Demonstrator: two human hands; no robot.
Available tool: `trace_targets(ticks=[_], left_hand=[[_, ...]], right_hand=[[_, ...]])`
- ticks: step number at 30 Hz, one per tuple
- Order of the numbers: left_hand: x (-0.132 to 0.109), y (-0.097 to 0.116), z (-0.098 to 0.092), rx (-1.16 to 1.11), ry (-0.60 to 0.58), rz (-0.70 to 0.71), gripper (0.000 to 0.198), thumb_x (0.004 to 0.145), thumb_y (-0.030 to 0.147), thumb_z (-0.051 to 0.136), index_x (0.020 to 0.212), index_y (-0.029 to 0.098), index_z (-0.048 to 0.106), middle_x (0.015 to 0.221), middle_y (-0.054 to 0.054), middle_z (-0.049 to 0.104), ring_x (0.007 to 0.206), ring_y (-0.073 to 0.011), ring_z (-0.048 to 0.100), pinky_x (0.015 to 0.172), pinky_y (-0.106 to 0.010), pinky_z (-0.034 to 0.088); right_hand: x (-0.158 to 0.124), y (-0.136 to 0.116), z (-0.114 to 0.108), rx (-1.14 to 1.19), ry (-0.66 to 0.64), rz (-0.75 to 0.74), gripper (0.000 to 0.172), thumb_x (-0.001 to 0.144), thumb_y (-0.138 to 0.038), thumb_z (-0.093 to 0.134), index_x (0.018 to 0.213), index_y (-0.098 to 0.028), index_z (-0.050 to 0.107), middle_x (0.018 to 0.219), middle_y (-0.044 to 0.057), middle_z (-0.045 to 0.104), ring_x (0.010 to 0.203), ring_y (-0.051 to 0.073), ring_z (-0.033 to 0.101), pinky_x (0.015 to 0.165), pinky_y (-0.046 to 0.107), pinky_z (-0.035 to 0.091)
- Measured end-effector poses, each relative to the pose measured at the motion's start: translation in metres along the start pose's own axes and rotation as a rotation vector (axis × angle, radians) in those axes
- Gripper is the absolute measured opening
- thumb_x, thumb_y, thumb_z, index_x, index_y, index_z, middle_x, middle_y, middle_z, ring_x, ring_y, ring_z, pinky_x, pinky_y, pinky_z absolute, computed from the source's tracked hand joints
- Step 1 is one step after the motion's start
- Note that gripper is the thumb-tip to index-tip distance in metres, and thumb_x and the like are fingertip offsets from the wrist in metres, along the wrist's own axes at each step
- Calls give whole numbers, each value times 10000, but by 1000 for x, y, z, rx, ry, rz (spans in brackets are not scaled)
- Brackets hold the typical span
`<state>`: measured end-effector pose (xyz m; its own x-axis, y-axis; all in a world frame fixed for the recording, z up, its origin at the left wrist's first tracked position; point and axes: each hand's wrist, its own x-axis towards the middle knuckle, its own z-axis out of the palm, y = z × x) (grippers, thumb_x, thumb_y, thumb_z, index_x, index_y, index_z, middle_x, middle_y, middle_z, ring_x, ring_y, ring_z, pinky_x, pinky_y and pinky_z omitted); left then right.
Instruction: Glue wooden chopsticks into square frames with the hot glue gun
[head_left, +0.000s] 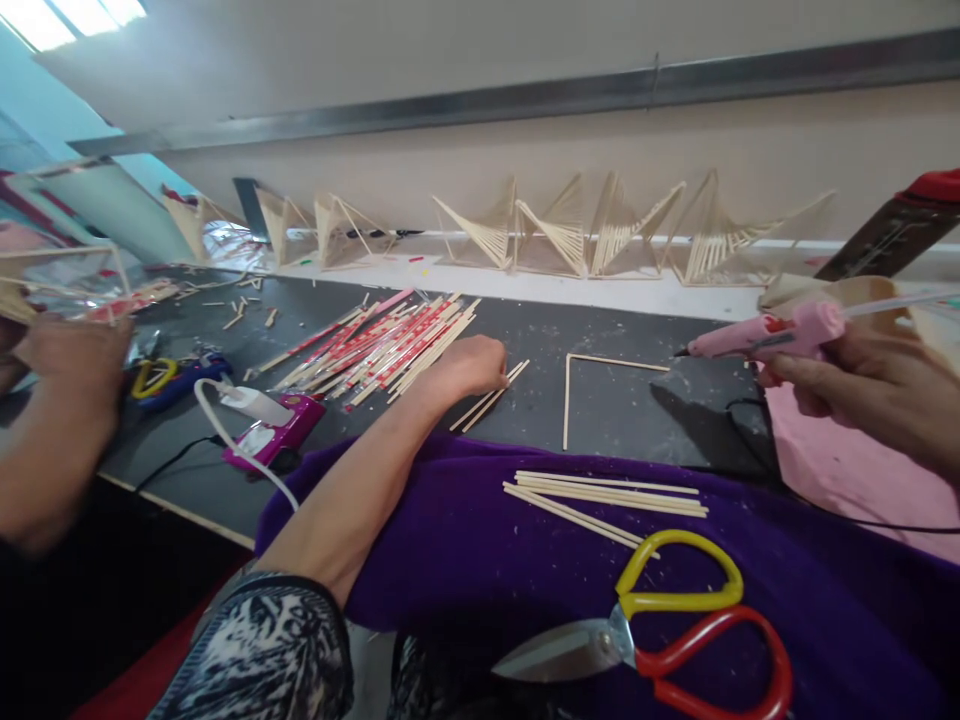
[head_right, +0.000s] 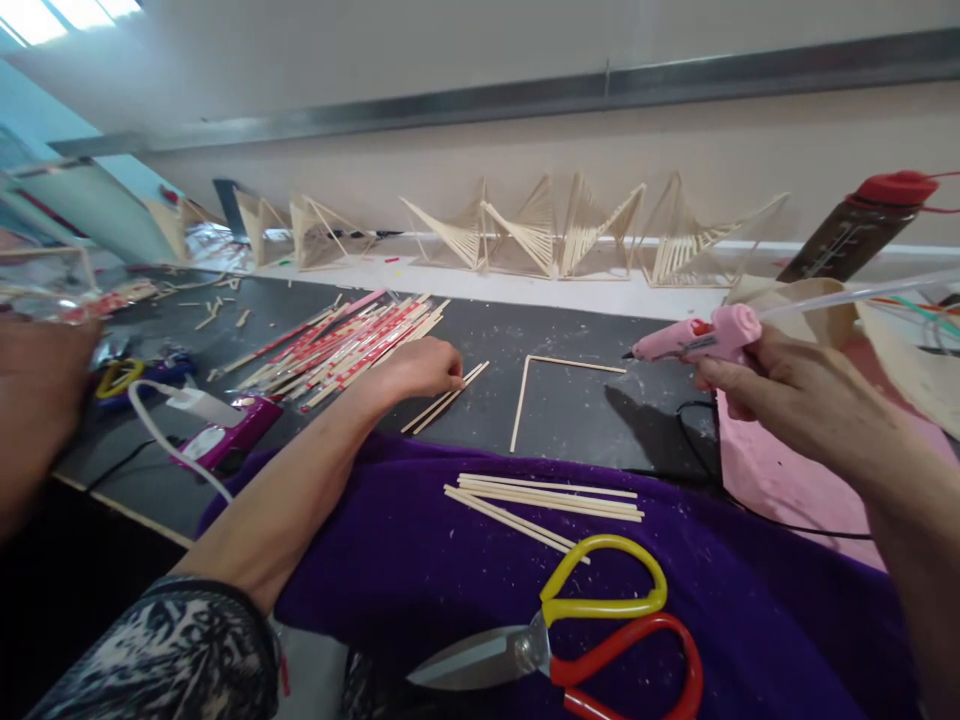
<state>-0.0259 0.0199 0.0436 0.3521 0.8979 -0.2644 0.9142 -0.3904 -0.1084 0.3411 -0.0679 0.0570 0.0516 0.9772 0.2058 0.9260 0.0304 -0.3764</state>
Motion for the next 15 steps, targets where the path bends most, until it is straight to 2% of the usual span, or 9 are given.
trace_targets(ticks=[3, 9, 15], left_hand=[[-1, -1, 0, -20, 26, 22, 262, 714, 350, 540, 801, 170, 710, 824, -142, 692, 807, -244, 630, 662, -301, 433], [-2, 14, 5, 30, 135, -54, 298, 779, 290, 457, 882, 143, 695, 870, -185, 686, 827, -285, 638, 645, -329, 444], [4, 19, 10, 102, 150, -74, 315, 804, 195, 402, 860, 103, 698, 849, -212, 680, 860, -303, 639, 669, -337, 449]], right_hand=[[-1, -1, -1, -11, -111, 64, 445, 771, -606, 476, 597, -200, 531, 567, 25, 568, 509, 150, 512, 500, 299, 378], [-1, -3, 1, 32, -112, 72, 400, 786, -576, 481, 649, -203, 531, 588, 31, 570, 540, 171, 517, 506, 304, 363], [-4, -20, -5, 72, -108, 51, 279, 809, -467, 491, 772, -197, 551, 665, 25, 570, 609, 165, 515, 560, 286, 367]])
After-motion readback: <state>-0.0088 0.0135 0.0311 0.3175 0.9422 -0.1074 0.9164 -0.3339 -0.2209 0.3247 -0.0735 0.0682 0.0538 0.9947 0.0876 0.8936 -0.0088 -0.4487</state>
